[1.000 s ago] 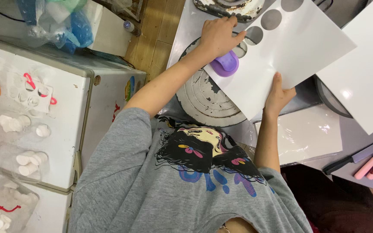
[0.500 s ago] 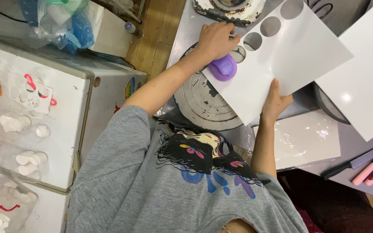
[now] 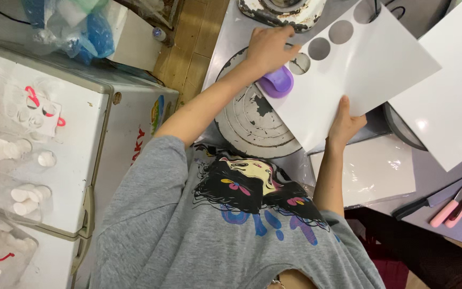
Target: The person uses a purple handheld circle punch to cut multiple circular pieces from a white sheet of material. They repeatedly position the sheet, press the punch, and remove the cut circles, placing them into a clear plastic container. The person also uses scissors to trim the edges of the cut circles.
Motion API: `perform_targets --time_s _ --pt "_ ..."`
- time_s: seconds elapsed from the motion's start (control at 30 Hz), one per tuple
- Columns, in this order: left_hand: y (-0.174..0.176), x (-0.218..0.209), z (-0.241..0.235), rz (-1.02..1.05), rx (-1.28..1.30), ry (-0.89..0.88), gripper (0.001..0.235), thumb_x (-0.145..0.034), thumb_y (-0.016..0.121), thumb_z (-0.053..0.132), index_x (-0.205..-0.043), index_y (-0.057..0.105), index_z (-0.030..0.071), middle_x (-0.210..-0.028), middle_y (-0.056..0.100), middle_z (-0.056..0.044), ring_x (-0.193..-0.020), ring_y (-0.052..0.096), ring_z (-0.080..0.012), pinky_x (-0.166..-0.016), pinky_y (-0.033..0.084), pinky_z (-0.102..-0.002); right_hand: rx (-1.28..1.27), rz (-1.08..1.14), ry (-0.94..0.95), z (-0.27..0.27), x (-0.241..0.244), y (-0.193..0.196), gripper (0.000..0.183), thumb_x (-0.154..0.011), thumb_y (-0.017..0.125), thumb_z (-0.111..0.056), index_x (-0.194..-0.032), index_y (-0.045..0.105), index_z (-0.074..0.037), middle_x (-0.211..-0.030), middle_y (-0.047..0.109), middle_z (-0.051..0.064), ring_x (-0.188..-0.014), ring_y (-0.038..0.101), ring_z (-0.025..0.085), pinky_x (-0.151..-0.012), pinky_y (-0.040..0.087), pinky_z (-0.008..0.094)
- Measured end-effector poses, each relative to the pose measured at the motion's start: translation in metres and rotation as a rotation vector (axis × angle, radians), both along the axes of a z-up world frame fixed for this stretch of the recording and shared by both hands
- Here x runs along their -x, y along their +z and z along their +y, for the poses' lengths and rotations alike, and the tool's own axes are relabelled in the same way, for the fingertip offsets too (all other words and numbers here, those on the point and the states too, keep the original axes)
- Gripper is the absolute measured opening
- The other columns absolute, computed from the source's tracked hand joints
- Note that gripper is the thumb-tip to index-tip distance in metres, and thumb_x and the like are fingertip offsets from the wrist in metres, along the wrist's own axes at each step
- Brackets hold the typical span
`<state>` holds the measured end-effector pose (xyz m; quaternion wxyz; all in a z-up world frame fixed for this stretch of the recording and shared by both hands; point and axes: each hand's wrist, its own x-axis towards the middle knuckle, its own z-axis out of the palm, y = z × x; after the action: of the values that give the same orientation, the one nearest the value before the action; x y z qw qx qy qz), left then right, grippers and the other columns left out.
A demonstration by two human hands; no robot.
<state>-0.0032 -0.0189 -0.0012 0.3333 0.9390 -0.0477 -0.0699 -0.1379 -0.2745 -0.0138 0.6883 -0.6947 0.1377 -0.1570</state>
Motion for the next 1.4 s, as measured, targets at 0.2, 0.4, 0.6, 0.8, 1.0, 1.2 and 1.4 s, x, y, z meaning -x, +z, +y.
perform_targets --time_s 0.2,0.4,0.6,0.8,1.0,1.2,1.4 --pt "-0.016 0.015 0.028 0.049 0.271 0.345 0.036 -0.098 0.053 0.044 -0.111 0.07 0.015 -0.103 0.076 -0.005 -0.1 0.07 -0.0285 -0.087 0.05 -0.045 0.083 0.054 -0.137 -0.003 -0.006 0.013 0.028 -0.102 0.067 -0.012 -0.11 0.068 0.015 -0.103 0.074 0.014 -0.087 0.068 0.017 -0.081 0.056 0.031" --pt "0.006 0.063 0.043 -0.168 0.255 0.217 0.033 -0.103 0.054 0.04 -0.111 0.066 0.011 -0.108 0.075 -0.007 -0.099 0.071 -0.0288 -0.085 0.053 -0.042 0.131 -0.08 -0.183 0.048 0.003 0.017 0.031 -0.105 0.064 -0.017 -0.11 0.066 0.014 -0.104 0.074 0.014 -0.091 0.07 0.018 -0.084 0.057 0.033" --pt "0.028 0.061 0.047 -0.304 0.073 0.169 0.038 -0.101 0.059 0.045 -0.106 0.068 0.009 -0.1 0.075 -0.011 -0.09 0.071 -0.033 -0.076 0.054 -0.045 0.107 -0.03 -0.262 0.088 0.026 0.017 0.033 -0.105 0.065 -0.021 -0.109 0.068 0.012 -0.102 0.073 0.013 -0.088 0.068 0.017 -0.082 0.057 0.032" --pt "0.033 0.069 0.046 -0.093 -0.006 0.281 0.046 -0.097 0.056 0.054 -0.108 0.07 0.011 -0.073 0.075 -0.007 -0.072 0.074 -0.0331 -0.063 0.055 -0.047 0.105 -0.082 -0.245 0.102 0.055 0.012 0.032 -0.108 0.063 -0.02 -0.112 0.067 0.012 -0.106 0.071 0.013 -0.094 0.067 0.017 -0.085 0.056 0.032" --pt "0.038 0.079 0.046 -0.101 -0.043 0.379 0.047 -0.097 0.055 0.054 -0.103 0.07 0.01 -0.065 0.073 -0.008 -0.065 0.073 -0.0327 -0.059 0.055 -0.045 -0.005 -0.033 -0.256 0.106 0.065 0.013 0.031 -0.107 0.062 -0.021 -0.108 0.066 0.01 -0.1 0.071 0.011 -0.086 0.066 0.015 -0.078 0.056 0.03" --pt "0.037 0.082 0.046 -0.242 -0.064 0.346 0.046 -0.098 0.057 0.048 -0.08 0.069 0.007 -0.057 0.07 -0.009 -0.055 0.07 -0.0301 -0.068 0.054 -0.043 -0.004 -0.01 -0.223 0.104 0.062 0.018 0.033 -0.107 0.062 -0.023 -0.108 0.066 0.01 -0.098 0.072 0.011 -0.085 0.068 0.015 -0.078 0.057 0.03" --pt "0.038 0.088 0.05 -0.283 -0.001 0.348 0.04 -0.1 0.059 0.036 -0.074 0.064 0.006 -0.063 0.07 -0.012 -0.058 0.068 -0.0337 -0.064 0.053 -0.044 0.032 0.022 -0.219 0.104 0.064 0.017 0.035 -0.108 0.062 -0.024 -0.108 0.067 0.01 -0.099 0.073 0.011 -0.085 0.067 0.015 -0.079 0.056 0.029"
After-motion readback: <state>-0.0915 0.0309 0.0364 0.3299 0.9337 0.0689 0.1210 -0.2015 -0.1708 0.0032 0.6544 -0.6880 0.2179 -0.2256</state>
